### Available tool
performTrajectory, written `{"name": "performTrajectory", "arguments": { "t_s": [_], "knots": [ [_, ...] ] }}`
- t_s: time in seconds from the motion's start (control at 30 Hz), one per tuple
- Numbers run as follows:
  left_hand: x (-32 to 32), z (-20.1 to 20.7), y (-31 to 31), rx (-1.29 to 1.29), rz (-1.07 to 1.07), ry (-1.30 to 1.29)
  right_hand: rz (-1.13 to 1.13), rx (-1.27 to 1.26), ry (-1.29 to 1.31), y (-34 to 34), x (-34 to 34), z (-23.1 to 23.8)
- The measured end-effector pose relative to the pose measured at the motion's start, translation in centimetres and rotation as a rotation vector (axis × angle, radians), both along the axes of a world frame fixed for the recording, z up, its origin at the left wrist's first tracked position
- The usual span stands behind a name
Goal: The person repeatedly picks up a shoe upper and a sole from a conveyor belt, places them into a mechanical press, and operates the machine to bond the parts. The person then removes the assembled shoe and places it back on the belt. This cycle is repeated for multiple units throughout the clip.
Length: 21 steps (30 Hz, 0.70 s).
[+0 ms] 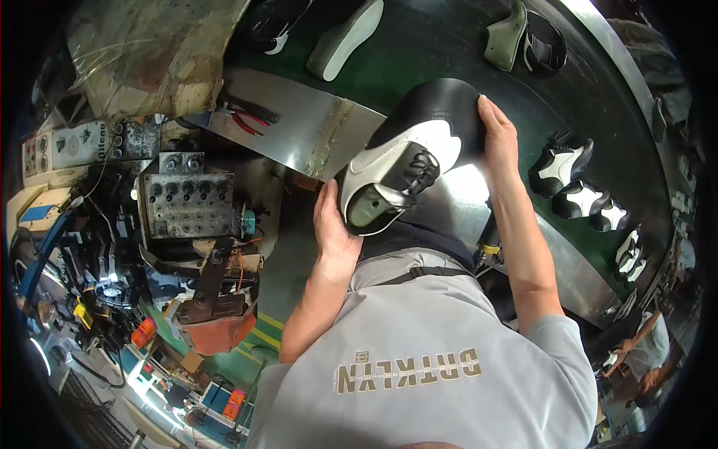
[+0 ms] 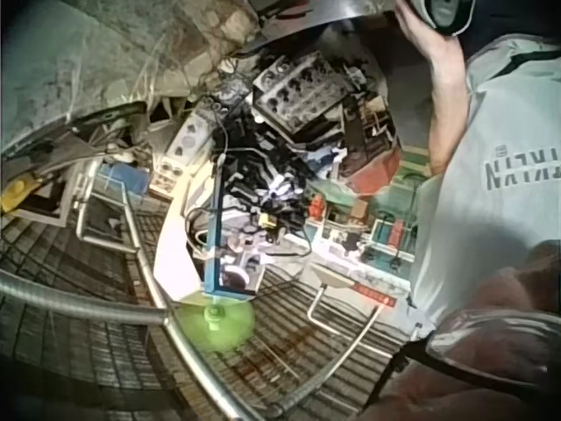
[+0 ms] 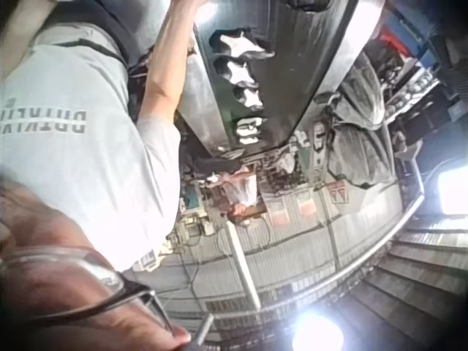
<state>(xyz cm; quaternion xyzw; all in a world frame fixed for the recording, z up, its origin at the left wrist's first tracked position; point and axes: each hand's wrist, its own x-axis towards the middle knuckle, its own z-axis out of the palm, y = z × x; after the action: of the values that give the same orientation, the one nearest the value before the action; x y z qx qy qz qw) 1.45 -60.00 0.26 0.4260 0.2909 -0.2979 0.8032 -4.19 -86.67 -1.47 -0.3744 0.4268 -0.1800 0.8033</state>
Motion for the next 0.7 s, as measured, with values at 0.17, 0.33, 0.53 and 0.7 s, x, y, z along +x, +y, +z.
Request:
{"name": "performTrajectory", "arguments": {
  "t_s": [0.17,0.33,0.53,0.7],
  "knots": [
    [-1.9,0.8,1.9,0.040,-0.092,0.134,0.061,-0.014,-0.035,0.3,1.7,-1.0],
    [-2.3,0.5,5.8,-0.117,-0.500,0.066,0.387,0.063,0.002,2.6,3.5,0.0],
    [1.9,2.3,8.2,0.124,-0.440,-0.168,0.598,0.114,-0.045,9.5,8.5,2.8],
    [0.9,3.8,13.0,0.563,-0.225,-0.460,0.521,-0.299,-0.063,20.7,12.5,3.9]
  ]
}}
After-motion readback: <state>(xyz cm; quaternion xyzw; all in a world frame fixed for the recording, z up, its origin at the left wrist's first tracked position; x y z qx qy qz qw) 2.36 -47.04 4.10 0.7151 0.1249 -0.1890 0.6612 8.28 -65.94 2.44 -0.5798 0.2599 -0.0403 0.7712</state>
